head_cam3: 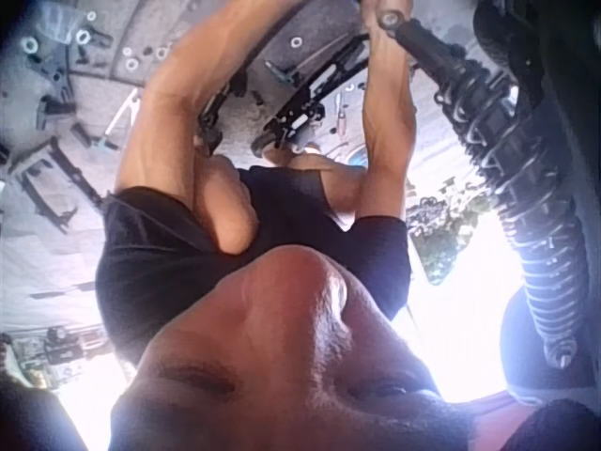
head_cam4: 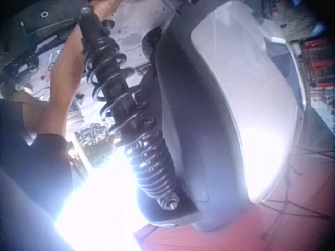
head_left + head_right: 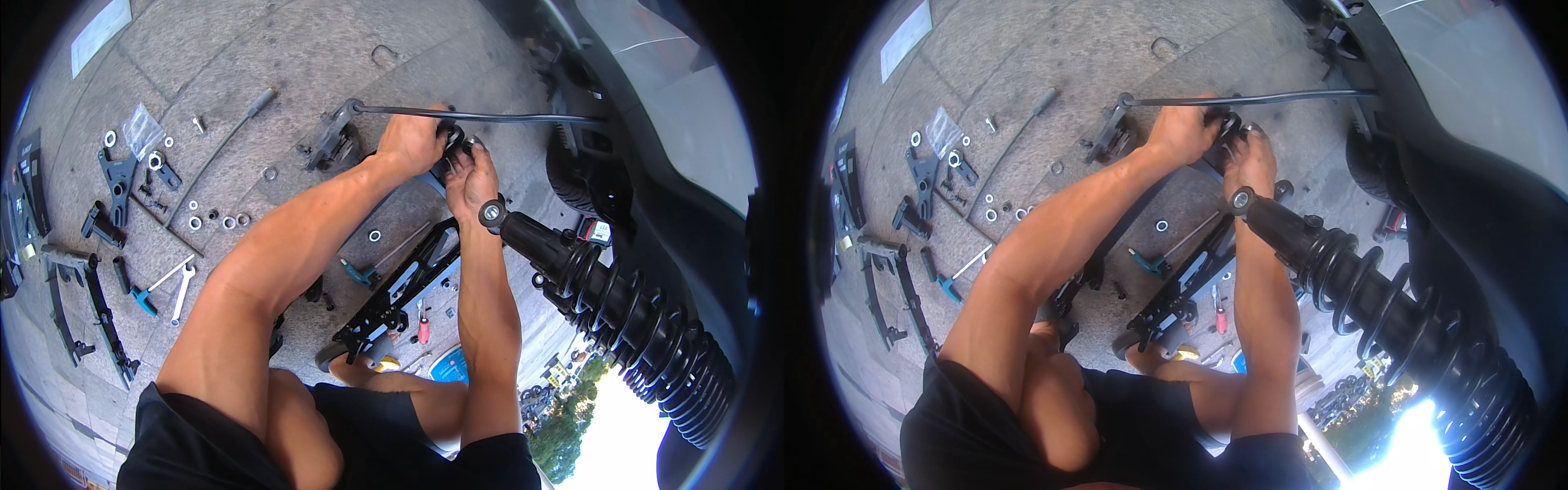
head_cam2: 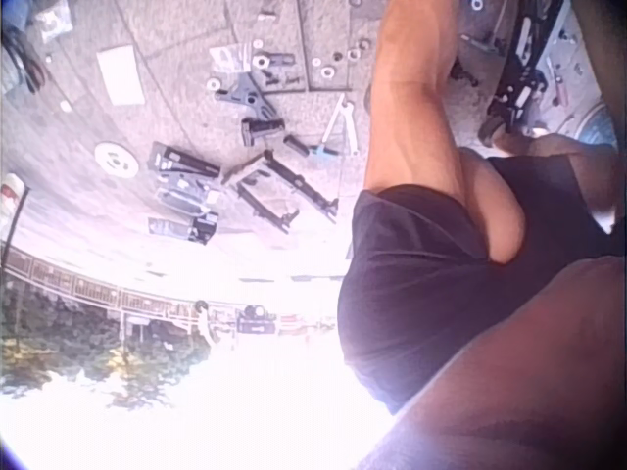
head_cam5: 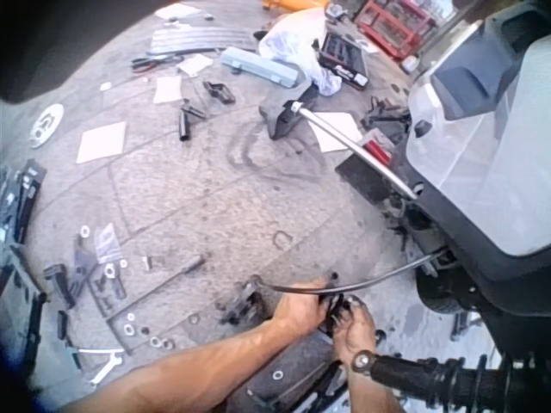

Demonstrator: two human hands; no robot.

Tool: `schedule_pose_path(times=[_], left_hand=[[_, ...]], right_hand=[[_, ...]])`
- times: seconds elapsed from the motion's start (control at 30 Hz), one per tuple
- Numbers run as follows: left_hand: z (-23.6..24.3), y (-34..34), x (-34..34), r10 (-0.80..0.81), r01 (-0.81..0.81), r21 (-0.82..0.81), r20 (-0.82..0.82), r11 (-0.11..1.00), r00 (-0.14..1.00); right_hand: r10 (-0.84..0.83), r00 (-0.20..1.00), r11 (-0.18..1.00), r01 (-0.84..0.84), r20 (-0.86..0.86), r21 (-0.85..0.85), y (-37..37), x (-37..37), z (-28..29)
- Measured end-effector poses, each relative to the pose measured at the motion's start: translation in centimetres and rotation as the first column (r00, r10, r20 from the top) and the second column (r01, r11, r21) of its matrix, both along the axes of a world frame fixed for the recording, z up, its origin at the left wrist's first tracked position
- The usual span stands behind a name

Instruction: The person installs a black metal suspension bracket under a car. They align the bracket with the shock absorbers, insert bolts and washers, and tighten the fasteners by hand to secure the assembly.

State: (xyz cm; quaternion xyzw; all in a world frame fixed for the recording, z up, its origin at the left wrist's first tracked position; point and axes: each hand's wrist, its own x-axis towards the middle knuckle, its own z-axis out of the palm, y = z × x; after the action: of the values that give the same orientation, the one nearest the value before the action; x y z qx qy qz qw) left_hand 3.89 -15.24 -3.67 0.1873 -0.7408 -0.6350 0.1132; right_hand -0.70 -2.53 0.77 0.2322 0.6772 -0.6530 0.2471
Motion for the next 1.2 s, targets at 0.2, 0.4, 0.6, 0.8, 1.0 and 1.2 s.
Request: schedule_pose_path(times=[0.2,0.4,0.6,0.8,1.0,1.2], left_hand=[[-0.4,0.6,0.9,-0.067,0.065,-0.058,-0.031,0.996,0.997],[-0.2,0.6,1.3,-0.139,0.138,0.031,0.047,0.990,0.989],[-0.2,0.2,1.2,-0.159,0.159,0.069,-0.011,0.985,0.987],[-0.5,0.4,0.9,-0.035,0.034,0.240,-0.003,0.970,0.999],[-0.4,0.4,0.9,-0.021,-0.001,0.306,0.067,0.952,0.998],[-0.2,0.5,0.8,0.027,-0.064,0.324,0.120,0.944,0.992]], right_hand=[[0.042,0.998,0.997,-0.039,-0.053,0.061,0.0,0.3,0.4],[0.093,0.992,0.993,-0.086,-0.088,0.077,0.1,0.1,0.7],[0.452,0.843,0.823,-0.268,-0.292,0.501,0.1,-2.3,1.4],[0.897,0.419,0.407,-0.656,-0.142,0.635,-2.2,-5.7,3.3],[0.963,0.258,0.156,-0.774,0.080,0.614,-3.7,-7.4,4.1],[0.982,0.096,-0.029,-0.773,0.162,0.633,-4.1,-7.5,4.9]])
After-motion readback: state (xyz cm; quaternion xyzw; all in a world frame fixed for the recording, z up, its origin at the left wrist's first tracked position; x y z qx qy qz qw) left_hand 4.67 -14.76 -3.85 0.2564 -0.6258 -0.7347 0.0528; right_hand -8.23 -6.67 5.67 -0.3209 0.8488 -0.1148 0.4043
